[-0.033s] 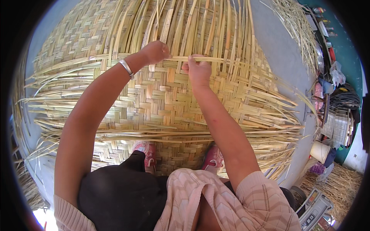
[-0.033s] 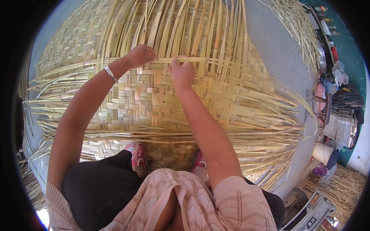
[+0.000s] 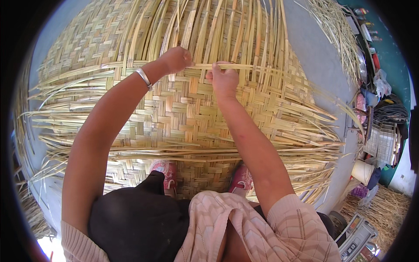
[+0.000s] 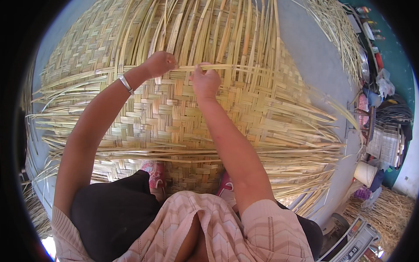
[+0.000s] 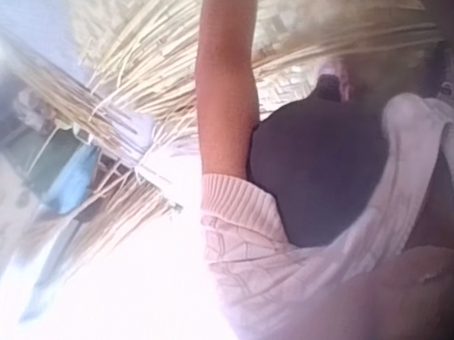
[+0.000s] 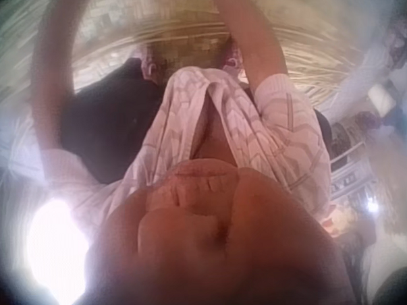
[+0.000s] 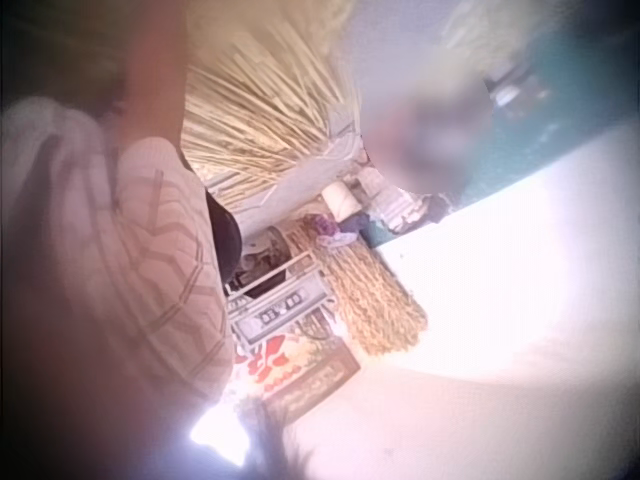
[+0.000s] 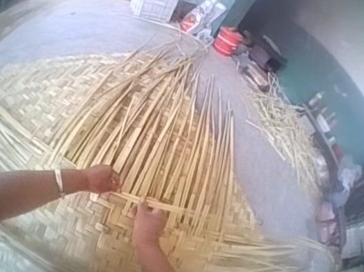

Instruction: The person weaves a large flat basket by hand, interlacing long dried palm strips in an over-under pattern. They periodically adjust the strips and press them down to maintain tension and alignment.

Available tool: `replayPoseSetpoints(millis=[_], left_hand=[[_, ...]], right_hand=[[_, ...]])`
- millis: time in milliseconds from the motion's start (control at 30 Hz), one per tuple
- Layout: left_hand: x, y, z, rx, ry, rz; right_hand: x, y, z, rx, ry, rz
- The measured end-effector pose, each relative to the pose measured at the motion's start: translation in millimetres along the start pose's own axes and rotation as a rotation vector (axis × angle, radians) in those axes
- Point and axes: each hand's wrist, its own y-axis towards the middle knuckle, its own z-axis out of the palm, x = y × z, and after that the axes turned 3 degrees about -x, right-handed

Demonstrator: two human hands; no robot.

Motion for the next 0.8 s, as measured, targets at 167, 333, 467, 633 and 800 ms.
replayPoseSetpoints(millis=[167, 333, 467, 633, 800], left_hand=[[-5.8, -2.4, 9.3, -0.084, 0.145, 0.046], [-0.7, 1.3, 0.8, -0.045, 0.186, 0.127], [6.8, 1.5, -17.7, 0.116, -0.058, 0.133], [-7.6, -2.9, -17.4, 0.110, 0.070, 0.038], [-17.8, -5.8, -15.4, 0.076, 0.133, 0.005]], right_hand=[[-9.1, 7.2, 2.9, 0.035, -0.256, -0.212], [-7.5, 11.0, 6.9, -0.014, -0.049, -0.073], [-1.3, 10.2, 1.5, 0.029, 0.263, 0.180], [-1.4, 3.8, -6.7, 0.077, 0.329, 0.302], [-0.7, 3.0, -1.6, 0.033, 0.136, 0.137]])
